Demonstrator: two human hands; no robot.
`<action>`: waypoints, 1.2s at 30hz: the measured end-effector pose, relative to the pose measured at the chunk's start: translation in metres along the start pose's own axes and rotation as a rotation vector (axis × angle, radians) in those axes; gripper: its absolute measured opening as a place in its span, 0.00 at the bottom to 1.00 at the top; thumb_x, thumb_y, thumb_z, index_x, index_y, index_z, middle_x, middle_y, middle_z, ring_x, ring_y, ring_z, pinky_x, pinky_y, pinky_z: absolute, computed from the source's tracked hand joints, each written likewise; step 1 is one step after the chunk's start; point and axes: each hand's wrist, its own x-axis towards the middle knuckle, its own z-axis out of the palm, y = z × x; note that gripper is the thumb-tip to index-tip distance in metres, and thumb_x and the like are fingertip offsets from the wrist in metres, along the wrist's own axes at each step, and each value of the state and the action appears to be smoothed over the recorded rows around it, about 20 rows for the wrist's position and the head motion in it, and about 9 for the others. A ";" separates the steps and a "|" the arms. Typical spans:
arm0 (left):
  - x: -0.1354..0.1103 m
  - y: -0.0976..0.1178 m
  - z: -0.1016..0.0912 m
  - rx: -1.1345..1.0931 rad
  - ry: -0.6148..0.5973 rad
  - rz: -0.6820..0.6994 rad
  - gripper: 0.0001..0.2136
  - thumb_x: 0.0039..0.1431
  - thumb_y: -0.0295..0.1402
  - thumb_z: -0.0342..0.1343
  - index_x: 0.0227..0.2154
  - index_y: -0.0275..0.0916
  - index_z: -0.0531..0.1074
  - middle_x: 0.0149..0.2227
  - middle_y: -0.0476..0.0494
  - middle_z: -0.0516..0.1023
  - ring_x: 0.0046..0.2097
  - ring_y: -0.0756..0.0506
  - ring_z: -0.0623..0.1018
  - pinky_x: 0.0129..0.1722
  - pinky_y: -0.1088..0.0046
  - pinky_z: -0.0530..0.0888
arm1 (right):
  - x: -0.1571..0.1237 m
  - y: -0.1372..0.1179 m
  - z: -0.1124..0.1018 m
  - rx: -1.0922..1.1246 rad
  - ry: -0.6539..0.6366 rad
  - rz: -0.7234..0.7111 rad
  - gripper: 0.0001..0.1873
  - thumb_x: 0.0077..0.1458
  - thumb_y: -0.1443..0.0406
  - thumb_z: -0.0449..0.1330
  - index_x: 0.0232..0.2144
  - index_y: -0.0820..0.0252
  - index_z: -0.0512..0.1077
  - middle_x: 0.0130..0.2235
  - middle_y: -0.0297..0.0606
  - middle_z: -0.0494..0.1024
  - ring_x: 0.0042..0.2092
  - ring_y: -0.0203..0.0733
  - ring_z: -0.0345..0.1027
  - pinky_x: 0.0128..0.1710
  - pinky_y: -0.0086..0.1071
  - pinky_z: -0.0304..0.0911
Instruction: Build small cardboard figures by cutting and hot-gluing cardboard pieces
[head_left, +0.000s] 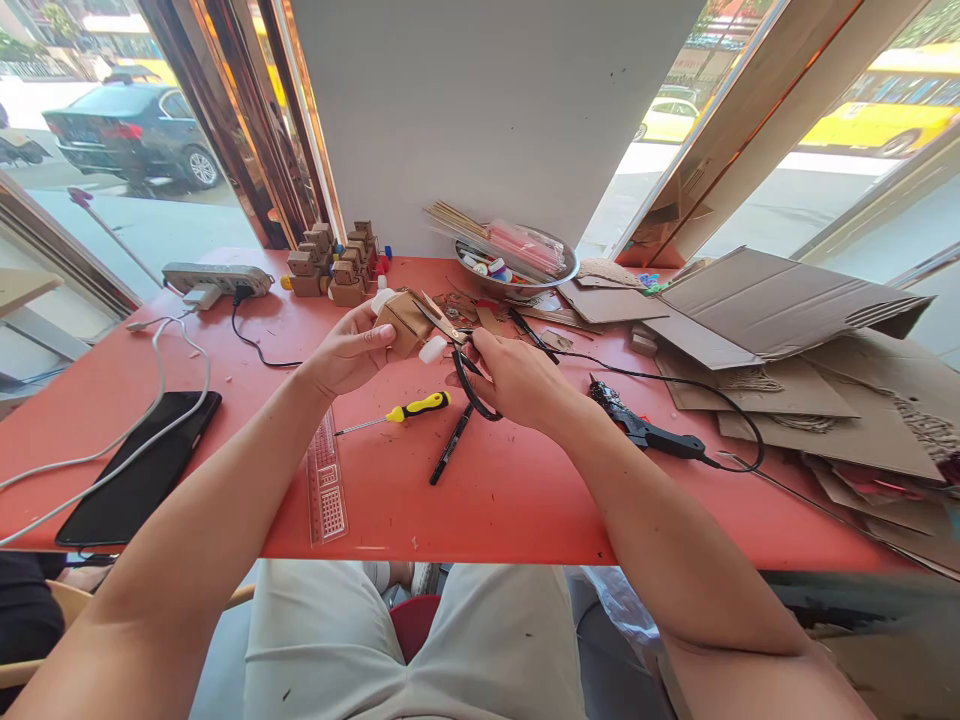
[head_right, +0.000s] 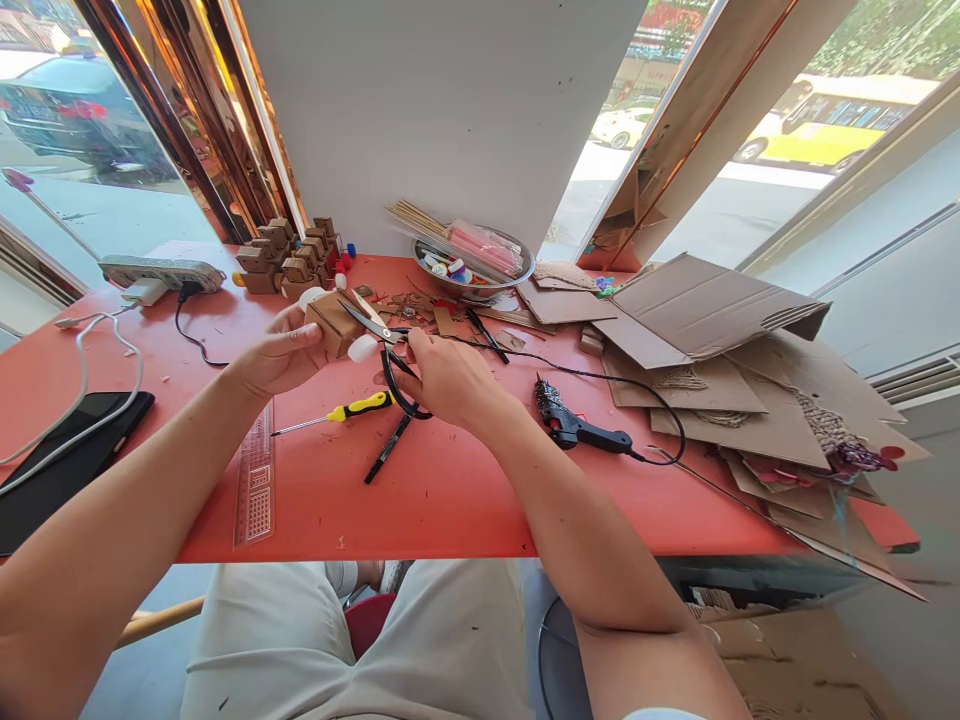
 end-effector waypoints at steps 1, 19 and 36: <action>0.000 0.001 -0.001 -0.002 0.004 -0.008 0.22 0.42 0.43 0.82 0.34 0.42 0.77 0.32 0.50 0.76 0.37 0.46 0.78 0.41 0.67 0.78 | 0.000 -0.001 0.000 0.001 -0.007 0.013 0.11 0.75 0.60 0.55 0.52 0.60 0.72 0.51 0.54 0.85 0.51 0.55 0.80 0.37 0.33 0.54; -0.001 0.005 0.002 0.062 -0.018 -0.046 0.23 0.38 0.43 0.84 0.32 0.39 0.81 0.29 0.49 0.79 0.30 0.50 0.75 0.31 0.74 0.73 | -0.001 -0.006 0.003 -0.127 -0.055 0.047 0.21 0.78 0.56 0.49 0.58 0.63 0.72 0.51 0.60 0.86 0.53 0.60 0.83 0.39 0.36 0.62; -0.001 0.003 -0.001 0.116 -0.061 -0.066 0.20 0.41 0.44 0.83 0.30 0.39 0.81 0.28 0.48 0.78 0.30 0.48 0.74 0.30 0.72 0.70 | 0.002 -0.009 0.006 -0.071 -0.069 0.048 0.21 0.78 0.56 0.49 0.57 0.63 0.73 0.54 0.61 0.86 0.55 0.60 0.82 0.40 0.36 0.62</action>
